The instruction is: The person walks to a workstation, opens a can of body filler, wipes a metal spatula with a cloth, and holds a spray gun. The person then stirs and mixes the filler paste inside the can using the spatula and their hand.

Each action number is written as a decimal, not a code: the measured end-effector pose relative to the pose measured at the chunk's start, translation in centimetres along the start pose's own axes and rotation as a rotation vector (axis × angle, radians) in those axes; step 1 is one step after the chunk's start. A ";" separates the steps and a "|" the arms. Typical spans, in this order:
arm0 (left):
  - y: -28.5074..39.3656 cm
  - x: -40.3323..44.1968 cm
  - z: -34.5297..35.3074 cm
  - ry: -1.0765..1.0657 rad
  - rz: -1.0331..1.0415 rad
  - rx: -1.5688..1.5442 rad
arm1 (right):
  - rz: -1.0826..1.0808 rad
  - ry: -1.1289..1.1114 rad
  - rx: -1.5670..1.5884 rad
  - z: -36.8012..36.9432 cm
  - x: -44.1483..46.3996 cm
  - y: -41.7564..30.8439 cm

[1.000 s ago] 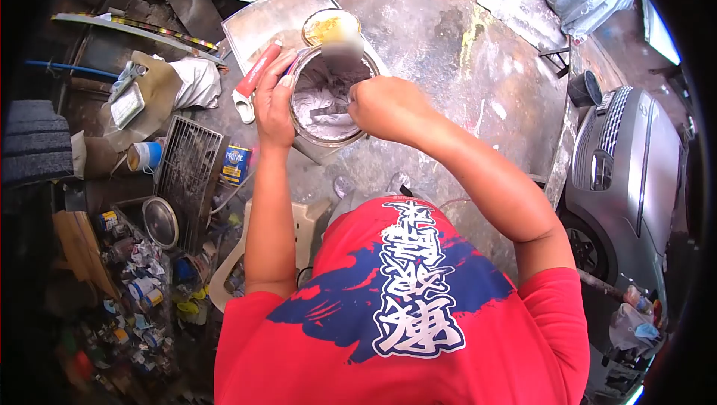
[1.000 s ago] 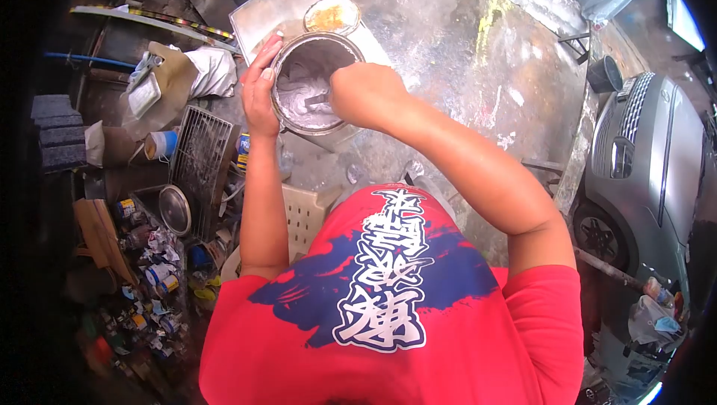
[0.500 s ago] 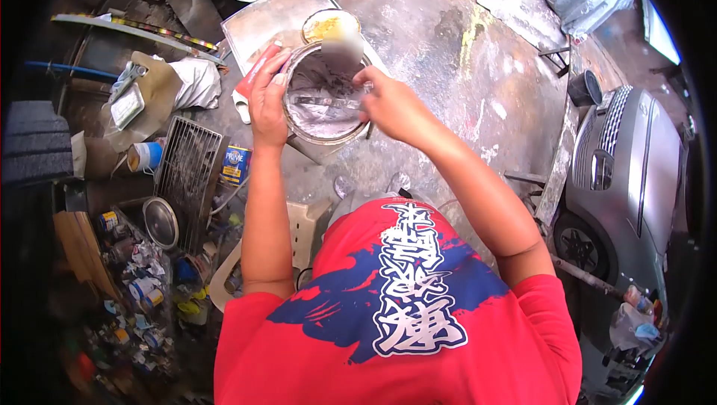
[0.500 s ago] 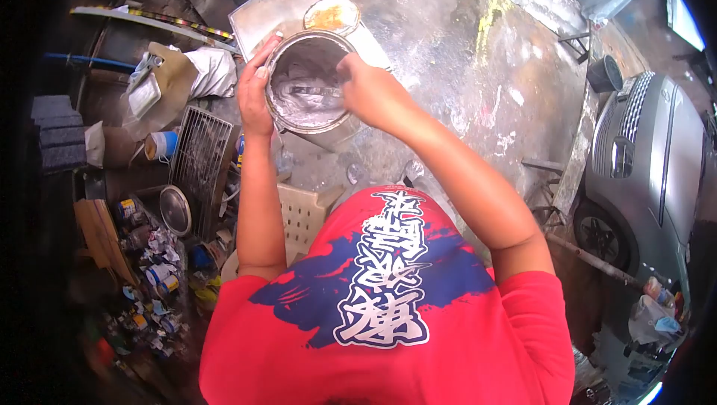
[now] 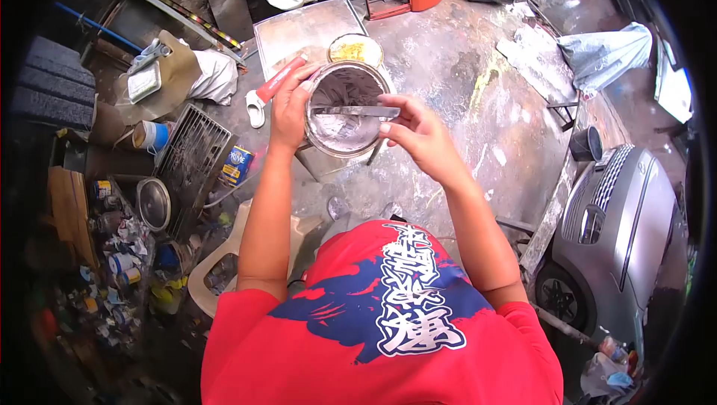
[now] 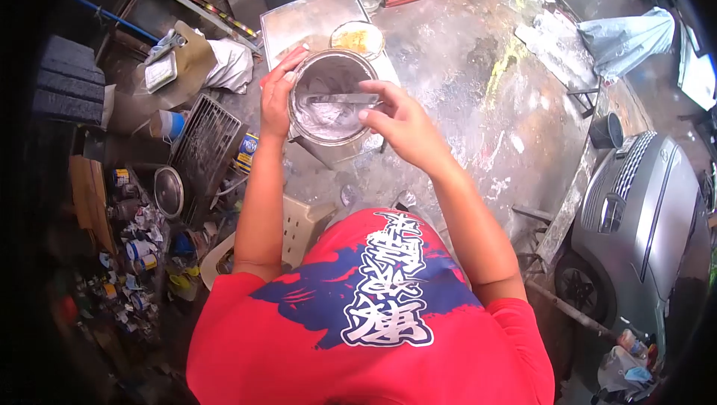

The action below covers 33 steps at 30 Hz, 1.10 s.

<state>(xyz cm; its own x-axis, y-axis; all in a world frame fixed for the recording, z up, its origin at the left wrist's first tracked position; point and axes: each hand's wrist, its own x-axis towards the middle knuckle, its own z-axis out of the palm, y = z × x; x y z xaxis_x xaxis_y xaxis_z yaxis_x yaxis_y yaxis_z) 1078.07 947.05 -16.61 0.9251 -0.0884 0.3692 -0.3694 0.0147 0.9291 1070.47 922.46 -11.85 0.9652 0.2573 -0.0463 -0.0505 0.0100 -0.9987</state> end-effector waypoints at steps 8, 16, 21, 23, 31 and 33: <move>-0.6 1.6 -2.6 0.019 -0.179 -0.137 | -0.544 0.062 -0.709 1.2 4.6 -2.5; -5.9 7.4 -6.0 -0.099 -0.513 -0.494 | -0.582 -0.037 -0.512 2.6 9.6 -5.8; -8.7 11.1 -6.0 -0.208 -0.658 -0.567 | -0.446 -0.115 -0.695 3.4 13.3 -4.9; -9.5 12.0 -5.8 -0.251 -0.670 -0.585 | -0.499 -0.213 -0.739 3.6 14.8 -3.8; -12.3 11.6 -5.6 -0.124 -0.573 -0.597 | -0.465 -0.357 -0.640 2.4 19.5 -6.6; -10.6 9.7 -6.4 0.148 -0.459 -0.397 | -0.469 -0.487 -0.626 2.7 21.0 -5.0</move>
<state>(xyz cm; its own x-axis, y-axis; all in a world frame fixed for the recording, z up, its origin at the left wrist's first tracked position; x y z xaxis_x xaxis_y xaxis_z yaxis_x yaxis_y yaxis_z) 1091.57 952.46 -22.79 0.9946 -0.0351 -0.0974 0.1035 0.3792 0.9195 1090.28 930.40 -7.75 0.6302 0.7387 0.2391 0.6036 -0.2723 -0.7493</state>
